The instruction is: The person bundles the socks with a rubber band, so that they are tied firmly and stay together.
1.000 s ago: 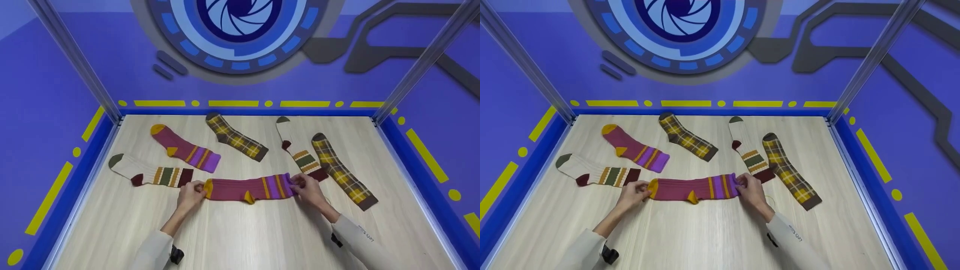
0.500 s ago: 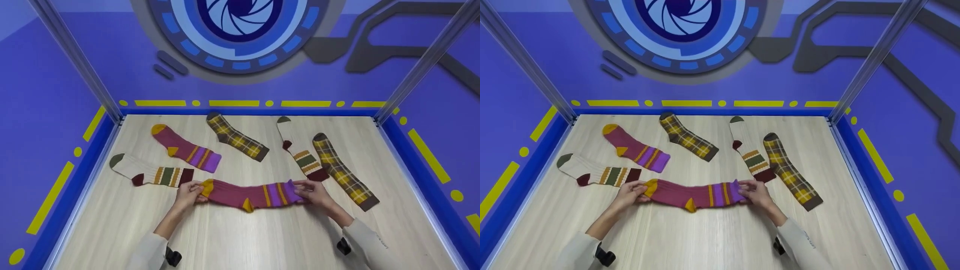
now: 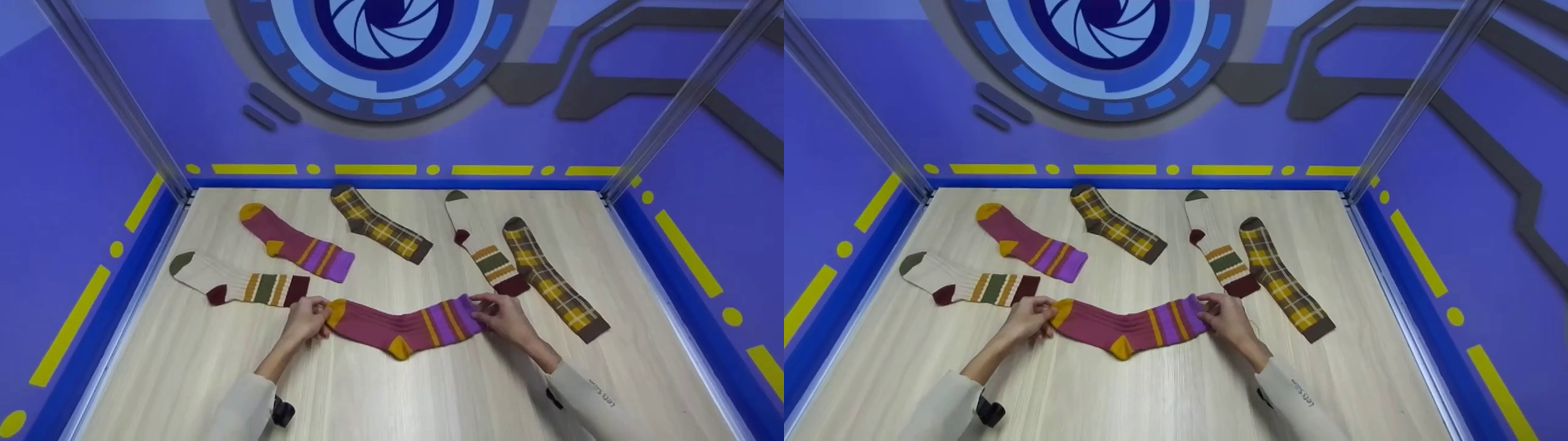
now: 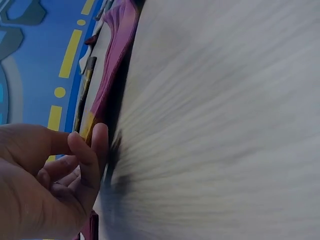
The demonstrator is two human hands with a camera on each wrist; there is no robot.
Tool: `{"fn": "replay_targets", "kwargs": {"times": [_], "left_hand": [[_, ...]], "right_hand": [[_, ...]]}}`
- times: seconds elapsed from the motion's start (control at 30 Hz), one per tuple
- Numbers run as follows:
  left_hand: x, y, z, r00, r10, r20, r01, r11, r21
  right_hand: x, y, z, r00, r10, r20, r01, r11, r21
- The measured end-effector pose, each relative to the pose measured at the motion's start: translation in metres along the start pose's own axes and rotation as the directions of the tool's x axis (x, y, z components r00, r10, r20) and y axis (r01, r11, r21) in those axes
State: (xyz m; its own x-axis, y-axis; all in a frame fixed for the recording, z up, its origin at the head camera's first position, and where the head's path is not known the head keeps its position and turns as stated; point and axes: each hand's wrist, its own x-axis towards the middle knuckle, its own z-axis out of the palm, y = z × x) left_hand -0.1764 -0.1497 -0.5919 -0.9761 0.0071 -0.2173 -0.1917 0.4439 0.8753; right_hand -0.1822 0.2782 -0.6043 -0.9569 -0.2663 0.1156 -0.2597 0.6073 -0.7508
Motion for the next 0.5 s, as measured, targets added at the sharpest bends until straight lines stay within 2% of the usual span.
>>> {"fn": "replay_targets", "kwargs": {"times": [0.13,0.3,0.5], "left_hand": [[0.000,-0.001,-0.004,0.999,0.035,0.008,-0.035,0.999,0.034],[-0.001,-0.005,-0.013,0.999,0.035,0.023,-0.036,0.998,0.050],[0.009,0.000,-0.034,0.999,0.033,0.006,-0.033,0.999,-0.011]], "right_hand": [[0.000,0.001,-0.001,1.000,0.003,-0.013,-0.003,1.000,0.003],[-0.001,-0.001,-0.006,1.000,0.001,-0.022,0.000,1.000,0.027],[0.009,-0.014,-0.007,0.999,-0.021,-0.042,0.022,0.999,0.040]]}}
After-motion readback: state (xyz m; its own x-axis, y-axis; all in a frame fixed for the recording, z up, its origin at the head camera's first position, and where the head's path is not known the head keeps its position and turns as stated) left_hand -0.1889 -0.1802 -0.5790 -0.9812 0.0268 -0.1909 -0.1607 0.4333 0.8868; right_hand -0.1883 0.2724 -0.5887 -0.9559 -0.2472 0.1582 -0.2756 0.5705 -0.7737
